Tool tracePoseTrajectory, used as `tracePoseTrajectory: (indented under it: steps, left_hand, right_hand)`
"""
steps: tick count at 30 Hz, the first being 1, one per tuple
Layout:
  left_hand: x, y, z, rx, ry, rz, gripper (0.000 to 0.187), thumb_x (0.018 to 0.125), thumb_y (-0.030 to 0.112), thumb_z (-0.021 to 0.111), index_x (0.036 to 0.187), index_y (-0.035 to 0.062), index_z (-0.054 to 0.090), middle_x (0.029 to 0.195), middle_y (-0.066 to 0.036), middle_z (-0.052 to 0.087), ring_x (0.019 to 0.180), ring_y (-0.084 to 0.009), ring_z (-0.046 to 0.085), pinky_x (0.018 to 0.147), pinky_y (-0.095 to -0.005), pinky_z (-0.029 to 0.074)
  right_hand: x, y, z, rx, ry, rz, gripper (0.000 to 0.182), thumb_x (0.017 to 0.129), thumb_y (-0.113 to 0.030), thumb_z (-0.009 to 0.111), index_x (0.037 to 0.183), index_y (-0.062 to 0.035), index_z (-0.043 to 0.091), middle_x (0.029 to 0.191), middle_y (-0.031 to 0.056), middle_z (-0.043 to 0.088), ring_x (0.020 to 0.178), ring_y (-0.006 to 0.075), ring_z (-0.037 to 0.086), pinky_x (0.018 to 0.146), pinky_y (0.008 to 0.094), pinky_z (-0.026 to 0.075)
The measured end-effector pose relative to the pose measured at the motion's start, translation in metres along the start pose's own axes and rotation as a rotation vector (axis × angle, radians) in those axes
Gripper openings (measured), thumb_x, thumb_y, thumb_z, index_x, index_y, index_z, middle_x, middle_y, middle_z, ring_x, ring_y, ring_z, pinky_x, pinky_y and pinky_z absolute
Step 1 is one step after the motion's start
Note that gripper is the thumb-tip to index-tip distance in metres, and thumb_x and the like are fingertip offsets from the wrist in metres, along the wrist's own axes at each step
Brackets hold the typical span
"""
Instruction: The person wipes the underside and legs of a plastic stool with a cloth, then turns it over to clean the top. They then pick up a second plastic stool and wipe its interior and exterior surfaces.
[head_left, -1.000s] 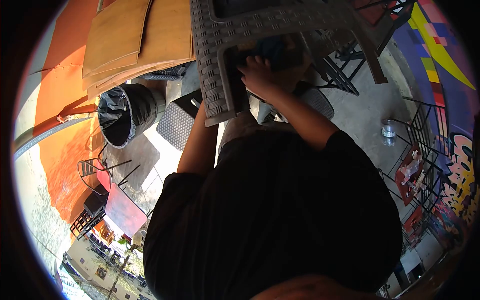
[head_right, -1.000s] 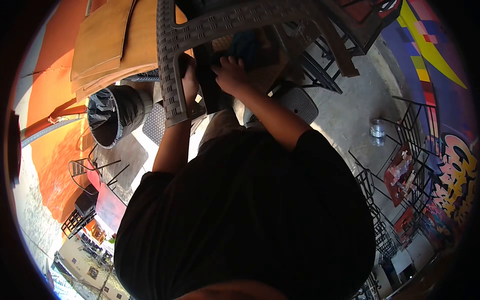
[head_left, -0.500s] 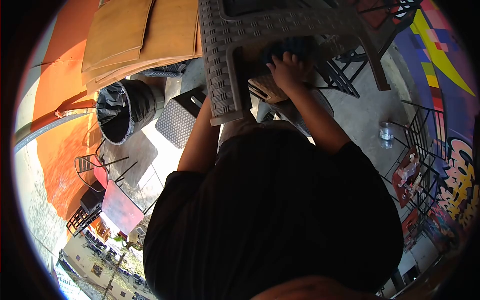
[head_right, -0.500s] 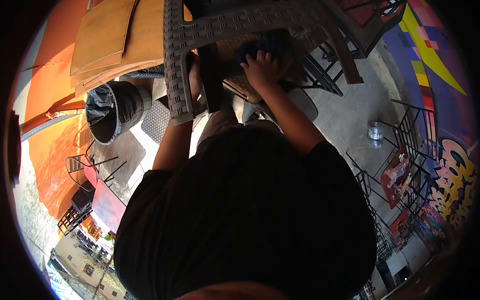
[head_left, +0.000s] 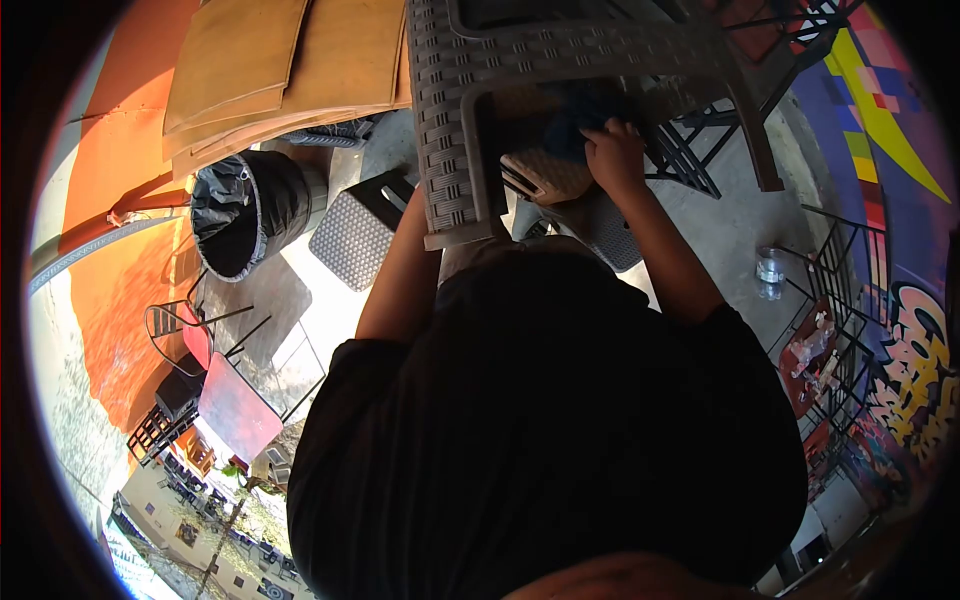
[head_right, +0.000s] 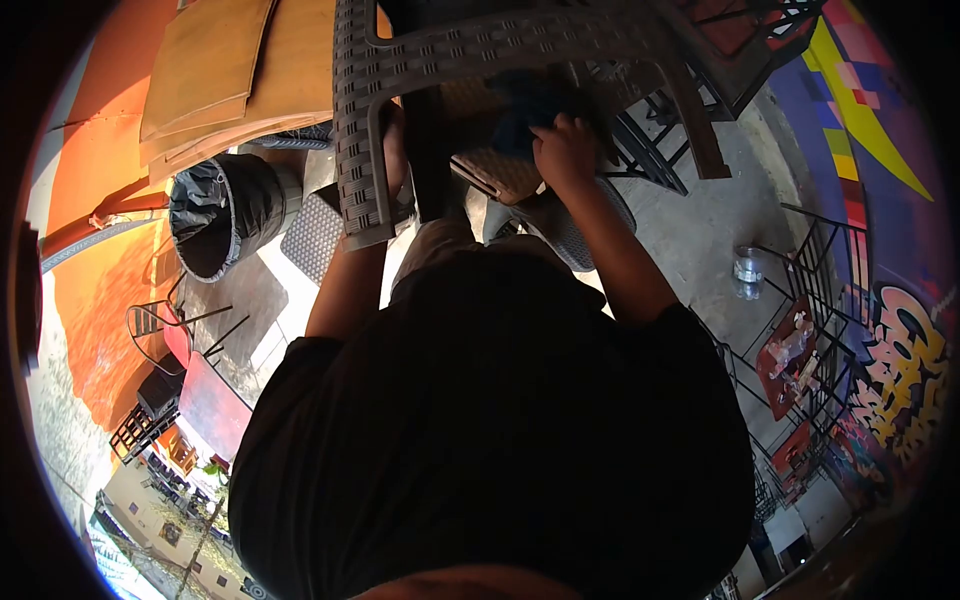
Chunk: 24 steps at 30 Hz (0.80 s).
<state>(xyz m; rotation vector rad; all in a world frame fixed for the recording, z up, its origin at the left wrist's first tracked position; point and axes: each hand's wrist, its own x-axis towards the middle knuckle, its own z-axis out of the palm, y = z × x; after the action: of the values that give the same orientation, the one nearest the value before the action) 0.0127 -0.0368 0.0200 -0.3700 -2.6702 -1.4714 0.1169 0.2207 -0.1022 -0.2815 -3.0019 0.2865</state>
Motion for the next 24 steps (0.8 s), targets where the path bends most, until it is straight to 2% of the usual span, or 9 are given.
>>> tracePoseTrajectory:
  steps: [1,6,9,11,15,18,21,24]
  left_hand:
    - [-0.001,0.0,0.002,-0.024,0.01,-0.013,0.022,0.097,0.019,0.062,0.109,0.0011,0.069,0.098,-0.014,0.07,0.094,-0.0264,0.067,0.084,-0.0399,0.051]
    - [-0.002,-0.004,0.009,-0.033,0.056,0.057,0.023,0.097,0.019,0.063,0.109,0.0009,0.069,0.098,-0.014,0.071,0.093,-0.0251,0.068,0.082,-0.0388,0.052]
    - [0.001,-0.007,0.008,0.01,0.042,0.085,0.021,0.095,0.018,0.064,0.105,0.001,0.07,0.095,-0.014,0.071,0.089,-0.0251,0.068,0.078,-0.0388,0.052]
    - [0.001,-0.002,0.005,0.042,0.053,0.147,0.017,0.094,0.016,0.063,0.099,0.0012,0.07,0.09,-0.013,0.071,0.083,-0.0259,0.068,0.074,-0.0397,0.052]
    - [0.0,-0.042,0.019,-0.149,0.053,0.077,0.018,0.094,0.018,0.064,0.098,0.0014,0.07,0.089,-0.013,0.07,0.083,-0.0261,0.067,0.076,-0.0408,0.051]
    - [-0.001,-0.039,0.016,-0.145,0.01,0.048,0.019,0.094,0.019,0.064,0.098,0.0016,0.07,0.09,-0.013,0.07,0.085,-0.0258,0.068,0.077,-0.0407,0.052]
    - [0.001,-0.031,0.012,-0.114,-0.026,0.028,0.02,0.094,0.021,0.065,0.098,0.0019,0.07,0.09,-0.013,0.07,0.087,-0.0255,0.068,0.079,-0.0406,0.052]
    - [-0.006,-0.011,0.007,-0.134,0.007,0.027,0.024,0.094,0.025,0.067,0.1,0.0019,0.069,0.093,-0.012,0.07,0.092,-0.0248,0.068,0.083,-0.04,0.052]
  right_hand:
    - [-0.001,-0.005,0.003,0.009,0.0,0.007,0.024,0.08,-0.02,0.071,0.103,-0.0178,0.079,0.101,0.0053,0.06,0.103,0.0292,0.056,0.084,0.0472,0.047]
    - [-0.02,-0.09,0.029,0.098,0.025,-0.218,0.013,0.079,-0.019,0.068,0.091,-0.0162,0.075,0.104,0.0042,0.058,0.108,0.0272,0.052,0.088,0.0488,0.041]
    - [-0.019,-0.113,0.036,0.135,0.041,-0.221,0.022,0.078,-0.019,0.069,0.099,-0.0182,0.077,0.103,0.0043,0.057,0.106,0.0265,0.052,0.087,0.0479,0.043]
    - [-0.021,-0.097,0.028,0.158,0.025,-0.21,0.029,0.078,-0.019,0.069,0.105,-0.0195,0.077,0.102,0.0045,0.057,0.104,0.0272,0.053,0.085,0.0466,0.045]
    - [-0.028,-0.037,0.014,0.131,0.031,-0.135,0.038,0.079,-0.019,0.07,0.116,-0.0217,0.077,0.097,0.0057,0.056,0.098,0.0298,0.055,0.081,0.0441,0.049]
    - [-0.031,0.006,0.009,0.008,0.051,-0.01,0.036,0.082,-0.018,0.07,0.118,-0.0178,0.076,0.097,0.0097,0.058,0.097,0.033,0.057,0.081,0.0446,0.051]
    - [-0.031,0.015,0.014,0.061,0.084,0.081,0.035,0.085,-0.02,0.071,0.119,-0.0141,0.074,0.1,0.0157,0.058,0.099,0.0372,0.056,0.086,0.0479,0.05]
    - [-0.035,0.01,0.01,0.244,0.238,0.113,0.036,0.085,-0.022,0.074,0.12,-0.0106,0.071,0.103,0.0198,0.057,0.101,0.041,0.055,0.088,0.0511,0.048]
